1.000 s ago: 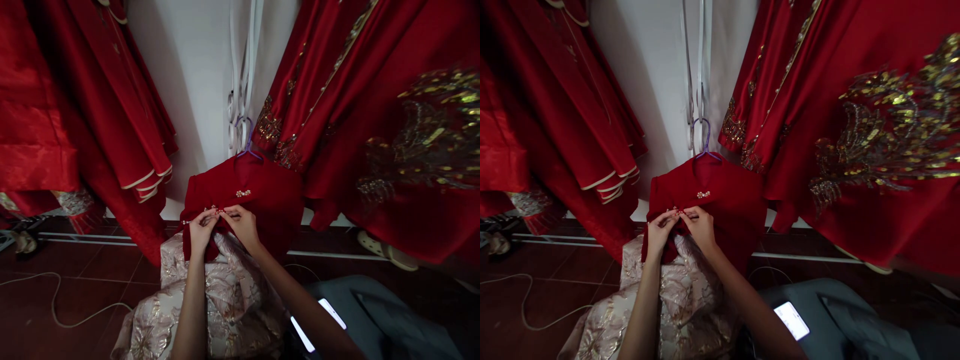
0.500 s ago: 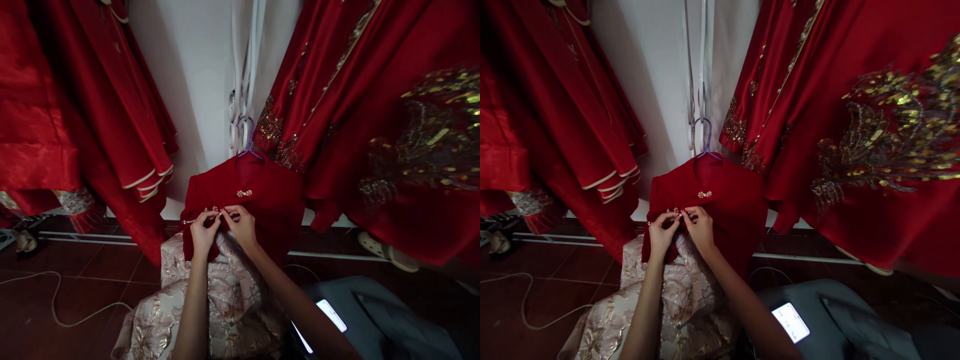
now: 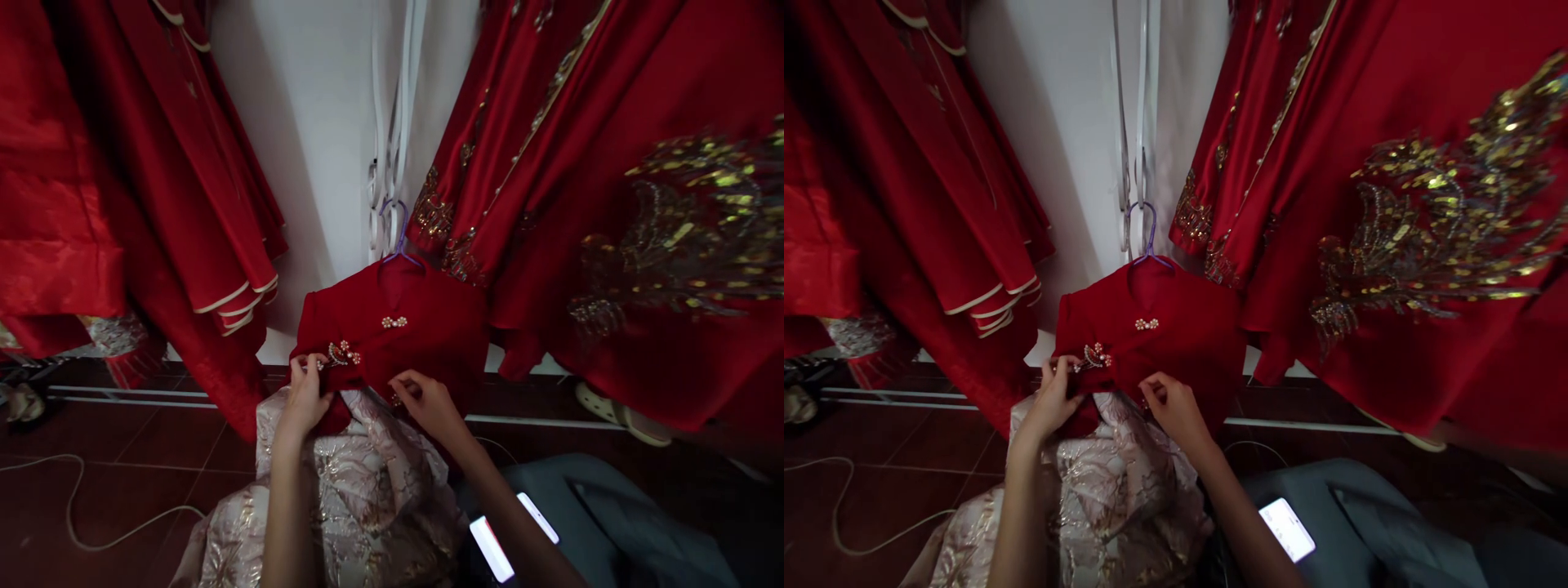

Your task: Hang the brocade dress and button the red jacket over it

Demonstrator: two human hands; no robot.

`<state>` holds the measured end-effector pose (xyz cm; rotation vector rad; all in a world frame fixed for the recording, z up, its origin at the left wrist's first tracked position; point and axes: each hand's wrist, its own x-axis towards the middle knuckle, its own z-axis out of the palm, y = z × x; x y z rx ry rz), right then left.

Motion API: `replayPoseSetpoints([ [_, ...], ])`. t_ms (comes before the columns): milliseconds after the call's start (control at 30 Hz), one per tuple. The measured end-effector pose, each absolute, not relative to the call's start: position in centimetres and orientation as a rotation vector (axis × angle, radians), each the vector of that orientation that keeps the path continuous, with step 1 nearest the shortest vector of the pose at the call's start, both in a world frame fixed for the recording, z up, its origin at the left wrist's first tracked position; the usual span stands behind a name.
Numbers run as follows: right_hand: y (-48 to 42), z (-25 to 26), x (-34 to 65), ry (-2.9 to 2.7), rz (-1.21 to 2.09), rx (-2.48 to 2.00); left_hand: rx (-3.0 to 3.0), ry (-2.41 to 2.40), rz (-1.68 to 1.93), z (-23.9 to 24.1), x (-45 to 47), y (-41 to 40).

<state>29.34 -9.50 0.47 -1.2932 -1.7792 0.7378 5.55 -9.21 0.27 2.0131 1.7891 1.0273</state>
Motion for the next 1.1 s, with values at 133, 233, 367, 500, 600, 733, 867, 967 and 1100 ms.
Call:
replayPoseSetpoints([
  [133, -10.4, -2.3, 30.4, -1.793, 0.638, -1.383, 2.25, 1.791, 1.056, 0.9, 5.2, -9.8],
  [233, -10.2, -3.6, 30.3, -1.823, 0.648, -1.4, 2.302, 1.692, 1.055, 2.3, 5.4, -11.3],
  [367, -10.2, -3.6, 29.7, -1.827, 0.686, -1.414, 2.174, 1.434, 0.91, 4.7, 6.3, -14.7],
  [500, -10.5, -3.0, 29.5, -1.834, 0.662, -1.38, 2.091, 1.203, 0.676, 5.2, 8.1, -16.3],
  [600, -10.5, -3.0, 30.4, -1.782, 0.638, -1.371, 2.061, 1.216, 0.676, 3.6, 9.5, -15.6],
  [733, -10.4, -2.4, 32.0, -1.578, 0.879, -1.371, 1.991, 1.597, 0.908, 1.2, 10.4, -14.0],
  [867, -10.4, 0.1, 32.2, -1.33, 1.1, -1.22, 1.995, 1.809, 0.884, 0.3, 11.4, -13.1],
  [967, -10.4, 2.2, 31.0, -1.195, 1.128, -1.047, 1.994, 1.933, 0.801, 0.2, 12.3, -12.3],
  [1100, -10.3, 2.9, 28.1, -1.149, 1.201, -0.903, 2.051, 2.066, 0.709, -0.3, 12.7, -11.0],
])
